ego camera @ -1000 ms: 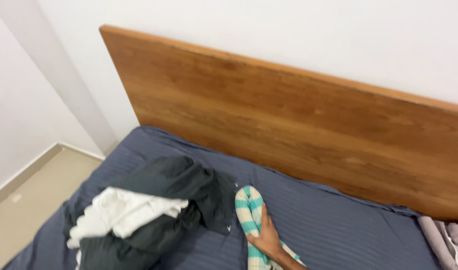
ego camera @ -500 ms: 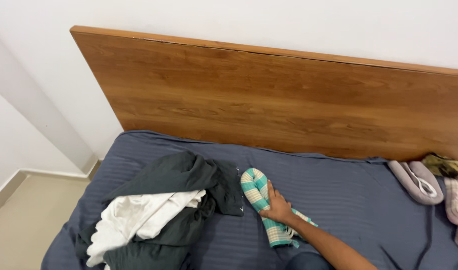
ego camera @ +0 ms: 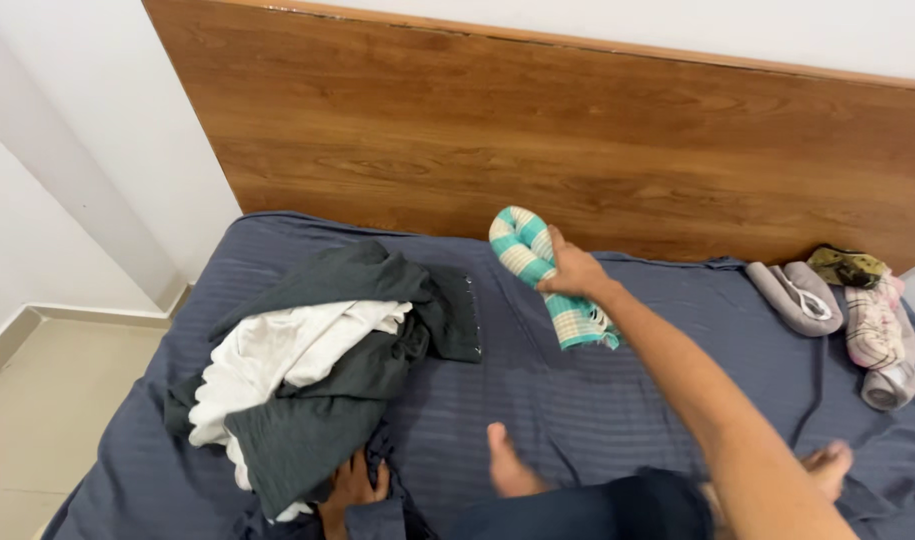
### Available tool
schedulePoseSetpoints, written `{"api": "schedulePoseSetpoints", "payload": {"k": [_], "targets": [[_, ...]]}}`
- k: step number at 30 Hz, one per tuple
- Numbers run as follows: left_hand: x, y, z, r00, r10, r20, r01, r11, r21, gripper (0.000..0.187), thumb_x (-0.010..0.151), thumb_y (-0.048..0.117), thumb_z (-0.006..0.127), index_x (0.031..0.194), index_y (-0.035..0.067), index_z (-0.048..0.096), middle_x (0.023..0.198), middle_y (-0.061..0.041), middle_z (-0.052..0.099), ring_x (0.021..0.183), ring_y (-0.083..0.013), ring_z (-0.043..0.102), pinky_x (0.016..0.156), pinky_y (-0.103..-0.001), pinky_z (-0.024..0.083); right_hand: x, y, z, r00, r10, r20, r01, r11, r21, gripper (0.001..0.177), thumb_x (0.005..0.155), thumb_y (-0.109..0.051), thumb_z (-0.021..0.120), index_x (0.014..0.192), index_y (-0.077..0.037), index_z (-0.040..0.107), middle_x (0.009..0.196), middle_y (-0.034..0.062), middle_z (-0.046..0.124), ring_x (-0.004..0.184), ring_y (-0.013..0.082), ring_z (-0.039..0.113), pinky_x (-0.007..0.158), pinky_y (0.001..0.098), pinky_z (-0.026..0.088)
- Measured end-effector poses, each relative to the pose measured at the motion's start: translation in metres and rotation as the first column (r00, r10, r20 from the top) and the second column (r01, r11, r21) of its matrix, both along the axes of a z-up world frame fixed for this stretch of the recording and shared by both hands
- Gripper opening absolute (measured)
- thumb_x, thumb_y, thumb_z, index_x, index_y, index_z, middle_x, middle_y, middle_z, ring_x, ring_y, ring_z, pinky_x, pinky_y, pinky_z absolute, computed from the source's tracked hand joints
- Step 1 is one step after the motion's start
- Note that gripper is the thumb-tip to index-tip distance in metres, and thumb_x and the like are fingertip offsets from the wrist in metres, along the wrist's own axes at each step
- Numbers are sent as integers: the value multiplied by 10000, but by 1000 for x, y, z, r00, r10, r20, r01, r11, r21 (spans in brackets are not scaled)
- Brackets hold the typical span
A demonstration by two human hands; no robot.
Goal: The person folds a green and white checkered towel into a compact roll on a bed. They then fold a white towel with a dark border into a similar roll. The person places the folded towels on the bed.
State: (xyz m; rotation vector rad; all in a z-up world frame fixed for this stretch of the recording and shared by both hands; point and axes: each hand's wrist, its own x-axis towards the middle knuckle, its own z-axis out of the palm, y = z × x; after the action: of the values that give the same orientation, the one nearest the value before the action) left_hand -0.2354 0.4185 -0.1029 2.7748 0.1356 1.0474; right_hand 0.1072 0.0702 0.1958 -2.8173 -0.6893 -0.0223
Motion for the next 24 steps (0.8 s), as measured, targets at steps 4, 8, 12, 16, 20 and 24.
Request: {"api": "schedulePoseSetpoints", "payload": {"k": [4, 8, 12, 16, 20, 24], "targets": [[-6, -6, 21, 953, 127, -275, -151, 986, -65, 669, 836, 503, 565, 1300, 33, 672, 1296, -240, 636, 1150, -444, 594, 967, -569, 453, 0, -30, 21, 990, -83, -110, 92, 993, 75, 1265, 652, -354, 842, 1620, -24, 97, 1270, 327, 634, 1154, 441, 661, 987, 459, 540], [-6, -5, 51, 727, 235, -645, -146, 971, 190, 716, 938, 582, 508, 1482, 118, 494, 1454, -180, 548, 1319, -360, 515, 1141, -496, 394, -25, -66, -51, 990, -117, -75, 130, 969, 210, 1233, 664, -408, 864, 1574, 0, 140, 1264, 339, 628, 1129, 475, 659, 945, 498, 546], [38, -23, 113, 447, 280, -850, -33, 954, 297, 775, 874, 566, 675, 1484, 127, 487, 1528, -155, 470, 1429, -363, 420, 1184, -515, 330, -62, -78, -149, 955, -238, -176, 291, 865, 409, 1246, 707, -416, 860, 1572, 46, 92, 1439, 371, 469, 1286, 499, 543, 1062, 483, 465], [110, -76, 194, 185, 73, -980, -135, 990, 48, 647, 890, 611, 664, 1383, 192, 645, 1430, -96, 616, 1323, -297, 600, 1082, -445, 512, -57, -95, -190, 928, -150, -341, 304, 835, 458, 1154, 877, -518, 744, 1595, 43, 36, 1570, 366, 273, 1413, 493, 375, 1144, 468, 356], [156, -181, 215, 562, -219, -797, -79, 945, -316, 687, 867, 630, 653, 1374, 169, 608, 1235, -133, 714, 1184, -336, 673, 990, -462, 542, -76, -152, -192, 828, -87, -553, 189, 973, 130, 1172, 823, -490, 781, 1577, 28, 47, 1594, 317, 292, 1445, 435, 412, 1192, 420, 355], [188, -266, 178, 479, -496, -724, -60, 805, -591, 784, 829, 557, 715, 1430, 107, 486, 1189, -168, 712, 1147, -364, 671, 989, -463, 525, -109, -170, -180, 844, -130, -521, 221, 968, 117, 1021, 882, -435, 730, 1577, 7, 125, 1510, 325, 421, 1394, 430, 482, 1150, 426, 414]]}}
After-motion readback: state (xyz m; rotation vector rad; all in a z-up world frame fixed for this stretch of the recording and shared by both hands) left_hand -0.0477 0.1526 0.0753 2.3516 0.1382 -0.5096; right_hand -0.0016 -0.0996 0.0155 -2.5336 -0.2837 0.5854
